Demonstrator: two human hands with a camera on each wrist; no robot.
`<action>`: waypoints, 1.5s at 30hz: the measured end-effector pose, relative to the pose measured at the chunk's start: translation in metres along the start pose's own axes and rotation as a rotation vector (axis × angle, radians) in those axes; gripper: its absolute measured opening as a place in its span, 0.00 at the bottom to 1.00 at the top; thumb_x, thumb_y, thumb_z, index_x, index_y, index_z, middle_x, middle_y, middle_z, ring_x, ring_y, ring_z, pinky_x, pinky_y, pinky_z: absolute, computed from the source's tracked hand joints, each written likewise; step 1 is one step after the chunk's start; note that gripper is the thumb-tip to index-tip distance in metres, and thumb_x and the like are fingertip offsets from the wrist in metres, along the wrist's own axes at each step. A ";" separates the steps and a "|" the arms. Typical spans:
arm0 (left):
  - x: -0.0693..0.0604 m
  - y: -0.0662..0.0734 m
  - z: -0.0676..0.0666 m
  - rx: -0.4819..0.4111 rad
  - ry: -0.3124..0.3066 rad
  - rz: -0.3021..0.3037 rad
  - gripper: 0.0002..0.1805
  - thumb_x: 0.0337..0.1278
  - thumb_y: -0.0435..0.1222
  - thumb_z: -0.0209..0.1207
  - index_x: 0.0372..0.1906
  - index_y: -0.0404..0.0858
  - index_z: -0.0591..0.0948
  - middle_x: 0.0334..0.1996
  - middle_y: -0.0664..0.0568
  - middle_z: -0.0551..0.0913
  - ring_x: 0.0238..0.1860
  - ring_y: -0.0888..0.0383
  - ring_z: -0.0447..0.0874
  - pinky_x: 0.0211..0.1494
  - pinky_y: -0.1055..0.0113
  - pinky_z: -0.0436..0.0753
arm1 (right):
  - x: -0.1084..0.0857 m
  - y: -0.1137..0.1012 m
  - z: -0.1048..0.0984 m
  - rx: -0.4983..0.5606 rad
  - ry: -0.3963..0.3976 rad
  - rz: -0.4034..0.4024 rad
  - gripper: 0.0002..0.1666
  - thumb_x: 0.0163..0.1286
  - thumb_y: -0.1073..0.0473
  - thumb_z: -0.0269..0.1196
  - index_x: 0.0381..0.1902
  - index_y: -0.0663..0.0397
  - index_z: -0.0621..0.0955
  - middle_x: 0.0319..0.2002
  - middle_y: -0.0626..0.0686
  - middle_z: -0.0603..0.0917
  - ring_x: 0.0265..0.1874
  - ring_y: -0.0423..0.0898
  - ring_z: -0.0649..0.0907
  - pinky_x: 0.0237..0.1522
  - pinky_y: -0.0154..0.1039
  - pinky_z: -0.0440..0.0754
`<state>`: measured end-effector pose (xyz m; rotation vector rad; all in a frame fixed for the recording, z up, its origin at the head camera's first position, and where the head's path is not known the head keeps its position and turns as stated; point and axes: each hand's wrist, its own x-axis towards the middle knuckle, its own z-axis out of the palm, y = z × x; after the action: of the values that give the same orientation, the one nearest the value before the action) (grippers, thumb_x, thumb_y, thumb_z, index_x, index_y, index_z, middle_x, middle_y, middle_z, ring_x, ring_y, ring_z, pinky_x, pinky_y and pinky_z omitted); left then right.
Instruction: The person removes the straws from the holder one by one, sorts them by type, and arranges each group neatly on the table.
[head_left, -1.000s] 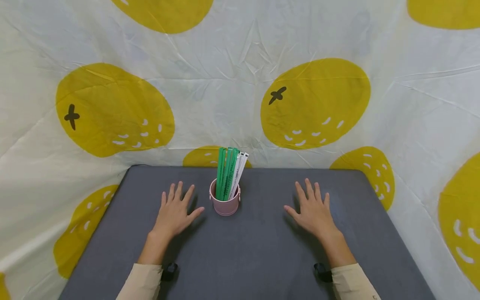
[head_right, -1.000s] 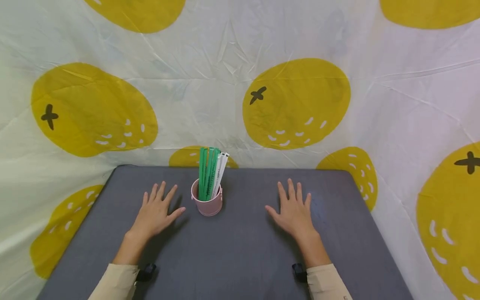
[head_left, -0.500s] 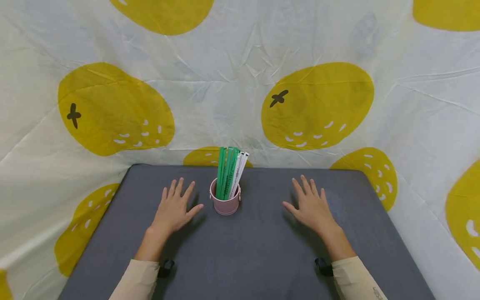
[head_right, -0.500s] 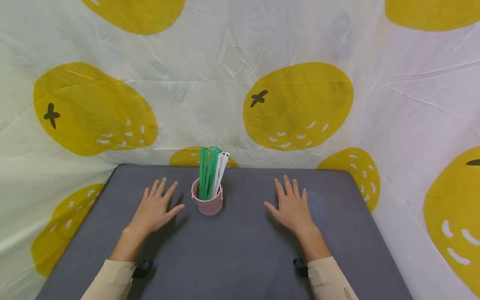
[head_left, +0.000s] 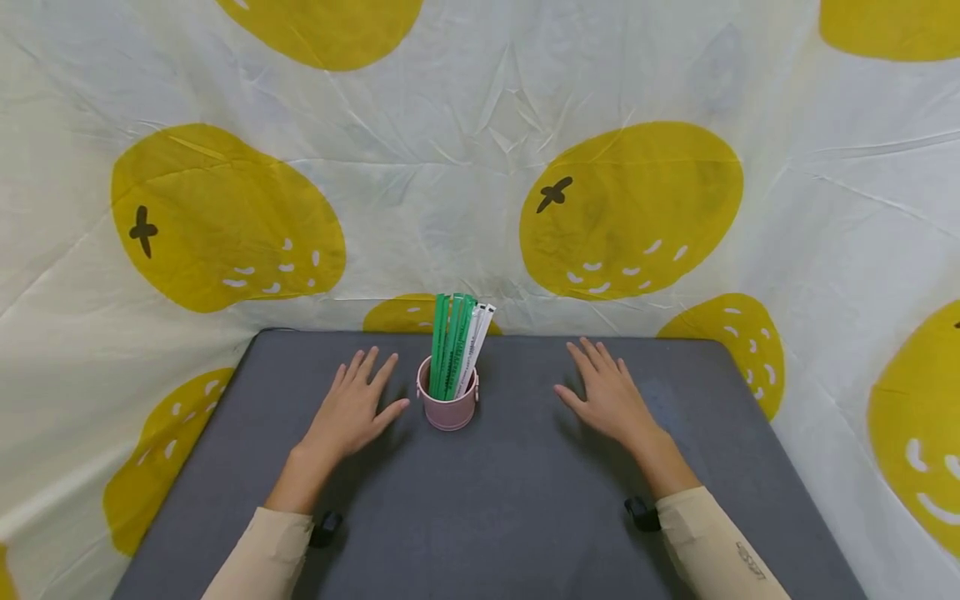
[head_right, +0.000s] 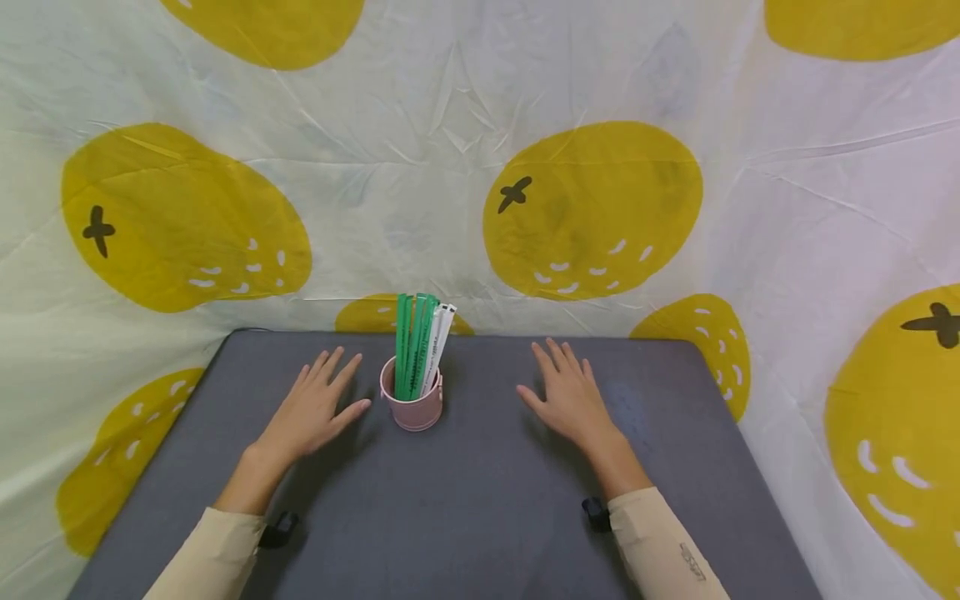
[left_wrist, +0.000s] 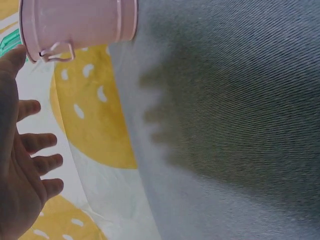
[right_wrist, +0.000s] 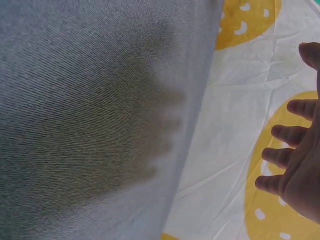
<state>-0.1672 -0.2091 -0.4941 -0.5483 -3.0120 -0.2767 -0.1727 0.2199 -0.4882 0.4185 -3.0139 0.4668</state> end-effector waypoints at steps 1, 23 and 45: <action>0.002 0.001 -0.001 -0.006 0.002 0.005 0.45 0.71 0.65 0.51 0.83 0.46 0.57 0.81 0.35 0.56 0.81 0.34 0.51 0.78 0.32 0.56 | 0.002 0.000 0.000 0.009 0.005 -0.010 0.48 0.75 0.37 0.60 0.81 0.55 0.60 0.80 0.65 0.59 0.80 0.67 0.57 0.74 0.74 0.54; 0.026 0.020 -0.005 -0.414 0.082 0.093 0.38 0.69 0.51 0.64 0.79 0.46 0.67 0.76 0.42 0.69 0.75 0.41 0.68 0.73 0.38 0.70 | 0.033 -0.027 -0.003 0.512 -0.053 -0.004 0.42 0.77 0.41 0.61 0.81 0.44 0.62 0.75 0.58 0.71 0.72 0.60 0.74 0.69 0.65 0.71; 0.033 0.029 0.031 -1.133 0.290 -0.009 0.23 0.66 0.28 0.66 0.64 0.29 0.79 0.61 0.33 0.82 0.63 0.38 0.81 0.60 0.54 0.85 | 0.071 -0.063 0.014 1.096 0.072 0.031 0.25 0.75 0.67 0.63 0.66 0.71 0.75 0.62 0.72 0.80 0.60 0.60 0.83 0.51 0.26 0.82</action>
<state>-0.1891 -0.1649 -0.5160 -0.4534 -2.3048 -1.8790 -0.2245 0.1398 -0.4761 0.3572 -2.3964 2.0396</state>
